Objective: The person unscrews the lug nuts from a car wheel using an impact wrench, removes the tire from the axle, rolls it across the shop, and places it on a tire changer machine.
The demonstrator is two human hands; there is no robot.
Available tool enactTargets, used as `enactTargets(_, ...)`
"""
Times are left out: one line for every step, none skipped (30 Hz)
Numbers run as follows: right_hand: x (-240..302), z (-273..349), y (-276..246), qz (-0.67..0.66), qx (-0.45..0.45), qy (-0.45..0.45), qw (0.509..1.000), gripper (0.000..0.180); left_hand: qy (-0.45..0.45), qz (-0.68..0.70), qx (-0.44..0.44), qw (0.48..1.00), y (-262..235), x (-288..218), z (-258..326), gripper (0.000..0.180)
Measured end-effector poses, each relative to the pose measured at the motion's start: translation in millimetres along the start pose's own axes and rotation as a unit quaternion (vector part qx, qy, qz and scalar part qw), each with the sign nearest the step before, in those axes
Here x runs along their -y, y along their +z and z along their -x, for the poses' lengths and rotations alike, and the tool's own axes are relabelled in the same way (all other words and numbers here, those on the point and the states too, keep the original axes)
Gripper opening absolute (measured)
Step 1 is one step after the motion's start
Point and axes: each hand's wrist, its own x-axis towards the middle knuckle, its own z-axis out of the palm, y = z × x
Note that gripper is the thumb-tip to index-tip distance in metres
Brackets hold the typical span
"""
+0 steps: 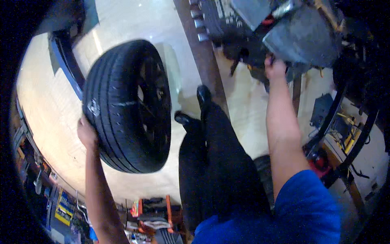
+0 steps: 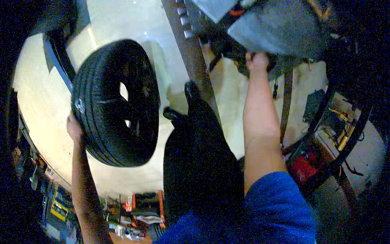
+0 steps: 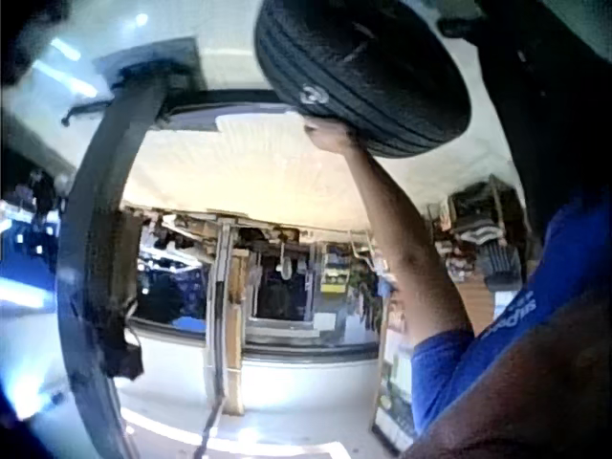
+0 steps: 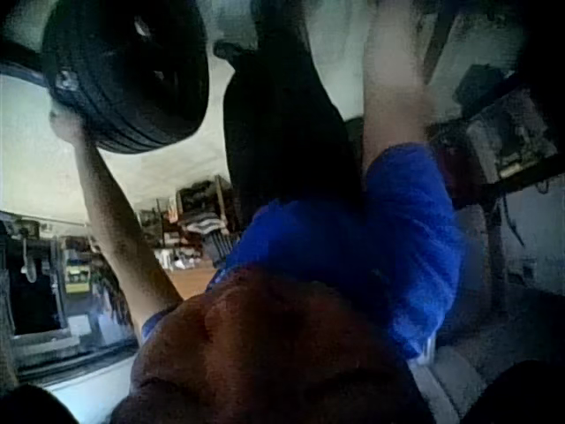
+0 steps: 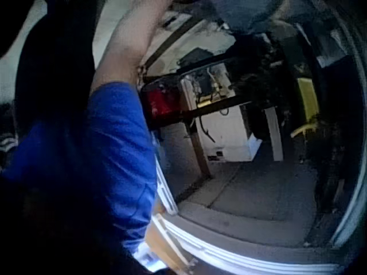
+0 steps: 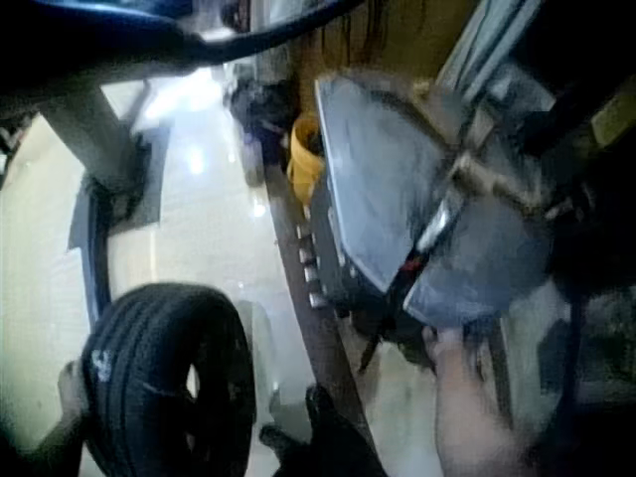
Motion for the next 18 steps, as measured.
enactTargets(6.2,9.2,-3.1,-0.071,-0.003,0.067,0.995,0.011,0.003,-0.005,-0.009,1.0,2.1,3.8,-1.3,0.051)
enactTargets(11.2,2.0,-25.0,-0.124,0.065,0.114,0.984,0.011,0.013,0.006,-0.008,1.0,8.0,-1.1,-2.0,0.051)
enactTargets(1.7,3.7,-31.0,-0.182,0.012,0.099,0.978,0.011,0.02,0.006,-0.01,1.0,3.7,-2.2,1.0,0.051)
enactTargets(-3.0,30.1,-25.2,-0.187,0.051,0.106,0.975,0.015,0.014,0.002,-0.019,1.0,0.1,-1.5,3.5,0.051)
enactTargets(-1.1,40.0,-25.7,-0.209,0.083,0.081,0.971,0.016,0.006,0.02,-0.016,1.0,0.0,-8.2,8.4,0.049)
enactTargets(-3.0,45.9,-33.1,-0.225,0.154,0.086,0.958,0.017,-0.005,0.009,-0.003,1.0,-2.1,-17.7,13.7,0.048)
enactTargets(-4.1,51.5,-41.9,-0.237,0.225,0.091,0.941,0.018,-0.016,0.001,0.007,1.0,-6.8,-26.1,13.7,0.048)
enactTargets(-7.7,78.7,-24.7,-0.198,0.204,0.12,0.951,0.016,-0.005,-0.016,-0.023,1.0,-10.6,-8.5,6.6,0.047)
enactTargets(-11.8,98.3,-16.2,-0.171,0.161,0.073,0.969,0.013,-0.018,-0.01,-0.017,1.0,-10.6,-10.7,6.3,0.047)
enactTargets(-17.2,117.2,-9.7,-0.131,0.204,0.058,0.968,0.012,-0.017,-0.012,-0.029,0.999,-19.5,-21.0,11.8,0.048)
enactTargets(-14.2,148.1,6.3,-0.104,0.22,0.1,0.965,0.011,-0.02,-0.018,-0.037,0.999,-27.8,-28.5,19.4,0.048)
enactTargets(-21.7,164.8,15.8,-0.102,0.221,0.103,0.964,0.008,-0.023,-0.006,-0.024,0.999,-30.0,-28.5,19.2,0.048)
enactTargets(-36.4,168.4,20.7,-0.145,0.252,0.159,0.943,0.011,-0.029,0.004,-0.015,0.999,-31.4,-25.4,18.6,0.047)
enactTargets(-57.3,187.1,47.0,-0.15,0.251,0.208,0.933,0.013,-0.056,-0.035,-0.018,0.998,-33.6,-26.2,18.7,0.046)
enactTargets(-68.9,204.2,68.8,-0.137,0.255,0.218,0.932,0.017,-0.044,-0.016,-0.037,0.998,-39.9,-17.6,18.1,0.044)
enactTargets(-66.0,216.3,88.1,-0.143,0.261,0.21,0.931,0.018,-0.055,-0.018,-0.016,0.998,-40.0,-26.7,19.1,0.044)
enactTargets(-73.7,210.1,101.3,-0.177,0.287,0.227,0.914,0.02,-0.068,-0.021,0.003,0.997,-42.0,-34.7,18.6,0.043)
enactTargets(-75.3,212.7,121.4,-0.178,0.279,0.232,0.915,0.02,-0.052,-0.016,-0.005,0.999,-36.1,-32.8,16.3,0.043)
